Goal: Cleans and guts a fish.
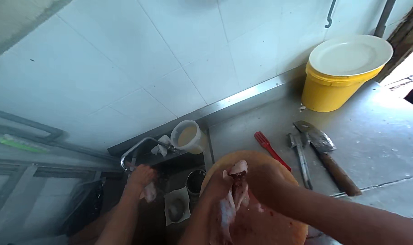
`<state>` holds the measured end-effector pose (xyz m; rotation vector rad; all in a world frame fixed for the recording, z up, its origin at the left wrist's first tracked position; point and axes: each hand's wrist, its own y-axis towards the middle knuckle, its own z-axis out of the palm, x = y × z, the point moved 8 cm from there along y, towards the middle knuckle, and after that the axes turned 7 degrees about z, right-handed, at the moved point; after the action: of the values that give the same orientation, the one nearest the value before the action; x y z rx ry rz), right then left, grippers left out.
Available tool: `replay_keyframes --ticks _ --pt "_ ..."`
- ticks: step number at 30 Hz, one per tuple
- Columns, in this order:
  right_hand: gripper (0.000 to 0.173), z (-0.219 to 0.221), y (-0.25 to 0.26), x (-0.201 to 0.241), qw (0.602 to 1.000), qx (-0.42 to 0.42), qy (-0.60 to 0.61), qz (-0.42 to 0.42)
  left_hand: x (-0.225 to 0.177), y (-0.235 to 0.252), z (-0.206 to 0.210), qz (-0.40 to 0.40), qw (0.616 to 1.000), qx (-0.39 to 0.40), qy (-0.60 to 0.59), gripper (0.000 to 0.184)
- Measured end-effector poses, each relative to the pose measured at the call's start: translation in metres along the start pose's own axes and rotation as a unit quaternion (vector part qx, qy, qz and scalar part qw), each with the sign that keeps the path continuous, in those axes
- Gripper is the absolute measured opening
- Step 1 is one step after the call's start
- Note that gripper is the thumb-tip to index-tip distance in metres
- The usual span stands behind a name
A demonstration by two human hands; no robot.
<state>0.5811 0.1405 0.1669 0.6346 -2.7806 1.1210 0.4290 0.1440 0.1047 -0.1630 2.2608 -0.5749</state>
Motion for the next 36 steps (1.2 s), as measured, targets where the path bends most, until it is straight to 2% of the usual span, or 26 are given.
replay_keyframes --ticks 2,4,6,7,8,9,10,11,12,14,16,18,20,21,22,23,24,25,28,31,33,36 --pt "0.026 0.009 -0.001 0.014 0.999 0.029 -0.005 -0.018 0.005 0.003 0.004 -0.013 1.0 0.007 0.003 0.037" --pt "0.023 -0.001 0.015 0.0 1.0 -0.017 0.001 -0.017 0.007 0.002 0.002 0.008 1.0 0.0 0.002 0.034" --pt "0.018 -0.016 0.022 -0.021 0.998 -0.057 -0.011 0.024 -0.022 -0.017 -0.009 0.046 0.999 -0.01 0.011 0.035" --pt "0.018 -0.021 0.017 -0.022 0.998 -0.052 -0.016 0.038 -0.056 -0.036 -0.02 0.016 1.0 0.0 0.024 0.036" --pt "0.02 -0.02 0.009 -0.014 0.999 -0.036 -0.019 0.034 -0.092 -0.056 -0.03 -0.083 0.996 0.027 0.013 0.036" --pt "0.021 -0.012 0.002 -0.004 0.999 -0.018 -0.021 0.019 -0.105 -0.064 -0.032 -0.137 0.99 0.039 0.005 0.037" --pt "0.023 -0.003 0.002 0.004 1.0 0.006 -0.02 0.005 -0.089 -0.054 -0.026 -0.071 0.997 0.037 0.016 0.037" --pt "0.024 0.003 0.008 0.004 1.0 0.014 -0.022 -0.003 -0.055 -0.034 -0.015 0.016 0.999 0.015 0.028 0.037" --pt "0.025 0.005 0.018 -0.006 1.0 0.002 -0.016 -0.013 -0.026 -0.016 -0.004 0.04 0.999 0.002 0.019 0.037" --pt "0.026 -0.004 0.04 -0.039 1.0 -0.023 -0.003 0.009 -0.001 -0.003 0.002 -0.001 1.0 -0.005 -0.001 0.037" --pt "0.035 -0.017 0.042 -0.075 0.998 -0.031 0.011 0.055 0.005 -0.005 -0.003 -0.029 0.999 -0.022 -0.026 0.037" --pt "0.044 -0.019 0.028 -0.118 0.989 -0.073 0.072 0.107 0.01 -0.014 -0.006 0.01 0.997 -0.06 -0.044 0.037" --pt "0.047 -0.005 0.014 -0.164 0.964 -0.162 0.122 0.17 0.004 -0.038 -0.013 0.04 0.993 -0.115 -0.006 0.038" --pt "0.047 0.006 0.01 -0.178 0.952 -0.195 0.134 0.194 -0.01 -0.059 -0.024 -0.019 0.995 -0.095 0.03 0.041" --pt "0.047 0.018 0.008 -0.184 0.944 -0.22 0.134 0.204 -0.022 -0.081 -0.036 -0.145 0.989 -0.023 0.031 0.046" --pt "0.053 0.03 0.009 -0.184 0.941 -0.247 0.138 0.188 -0.002 -0.091 -0.046 -0.015 0.985 -0.166 0.041 0.041" --pt "0.059 0.042 0.013 -0.176 0.939 -0.276 0.139 0.153 0.019 -0.102 -0.052 0.059 0.968 -0.244 0.013 0.04" --pt "0.064 0.051 0.018 -0.161 0.938 -0.297 0.142 0.11 0.03 -0.115 -0.057 0.062 0.963 -0.263 -0.027 0.041" --pt "0.071 0.076 0.041 -0.089 0.928 -0.346 0.142 0.001 0.04 -0.162 -0.072 0.003 0.954 -0.282 -0.099 0.049" --pt "0.071 0.097 0.073 -0.038 0.911 -0.398 0.102 -0.017 0.037 -0.2 -0.077 -0.014 0.948 -0.291 -0.128 0.05" --pt "0.07 0.093 0.089 -0.012 0.903 -0.419 0.095 -0.023 0.038 -0.22 -0.084 -0.02 0.942 -0.307 -0.137 0.049" --pt "0.074 0.089 0.094 0.005 0.9 -0.424 0.093 -0.048 0.053 -0.236 -0.082 -0.036 0.943 -0.299 -0.141 0.05"
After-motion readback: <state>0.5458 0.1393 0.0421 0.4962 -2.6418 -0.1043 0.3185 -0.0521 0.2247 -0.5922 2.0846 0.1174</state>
